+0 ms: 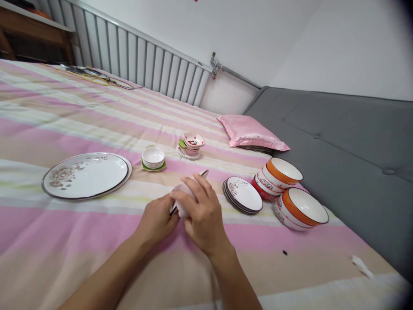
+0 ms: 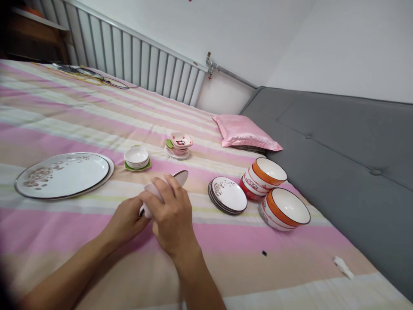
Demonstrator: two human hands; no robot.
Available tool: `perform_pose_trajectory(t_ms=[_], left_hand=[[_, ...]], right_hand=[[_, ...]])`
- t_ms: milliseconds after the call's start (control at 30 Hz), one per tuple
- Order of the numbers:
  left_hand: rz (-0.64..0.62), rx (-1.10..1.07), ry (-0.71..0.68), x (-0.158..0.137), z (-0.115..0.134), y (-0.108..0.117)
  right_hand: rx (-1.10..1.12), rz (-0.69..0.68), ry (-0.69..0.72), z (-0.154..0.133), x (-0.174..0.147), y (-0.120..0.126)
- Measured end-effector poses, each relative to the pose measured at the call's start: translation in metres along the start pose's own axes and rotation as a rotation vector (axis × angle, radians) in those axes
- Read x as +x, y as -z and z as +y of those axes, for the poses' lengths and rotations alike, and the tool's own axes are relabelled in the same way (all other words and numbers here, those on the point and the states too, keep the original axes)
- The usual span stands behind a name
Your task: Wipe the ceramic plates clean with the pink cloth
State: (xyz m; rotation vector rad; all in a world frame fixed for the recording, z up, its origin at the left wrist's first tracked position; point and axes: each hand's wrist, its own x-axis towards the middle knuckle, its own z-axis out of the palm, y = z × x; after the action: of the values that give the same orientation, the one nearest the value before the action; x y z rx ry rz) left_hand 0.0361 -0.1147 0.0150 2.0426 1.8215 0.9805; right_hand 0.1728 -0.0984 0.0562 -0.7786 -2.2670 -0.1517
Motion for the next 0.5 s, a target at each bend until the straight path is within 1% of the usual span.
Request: perform_pose_trajectory(t_ms=[67,133,267,367,433,500], left_hand=[[-0.027,-0.006,0.002,-0.001,0.002,-0.001],[-0.041,0.012,0.043,-0.001,0.005,-0.001],[-0.112,0.179,0.196,-0.002,0.008,0.000],[-0.162,0.264,0.201,-0.002,0.010,0.000],[-0.133,0.279,0.182,-0.002,0.010,0.000],[-0.055,0.282,0.168,-0.002,0.007,-0.001]], right_hand=[[0.001,0.026,-0.037,0.004,0.000,0.001],[0.003,0.046,-0.067,0.009,-0.001,0.002],[0.011,0.061,-0.120,0.020,-0.003,0.003],[0.017,0.077,-0.154,0.023,-0.004,0.004],[0.017,0.083,-0.169,0.023,-0.003,0.005],[0.017,0.102,-0.199,0.023,-0.003,0.006]])
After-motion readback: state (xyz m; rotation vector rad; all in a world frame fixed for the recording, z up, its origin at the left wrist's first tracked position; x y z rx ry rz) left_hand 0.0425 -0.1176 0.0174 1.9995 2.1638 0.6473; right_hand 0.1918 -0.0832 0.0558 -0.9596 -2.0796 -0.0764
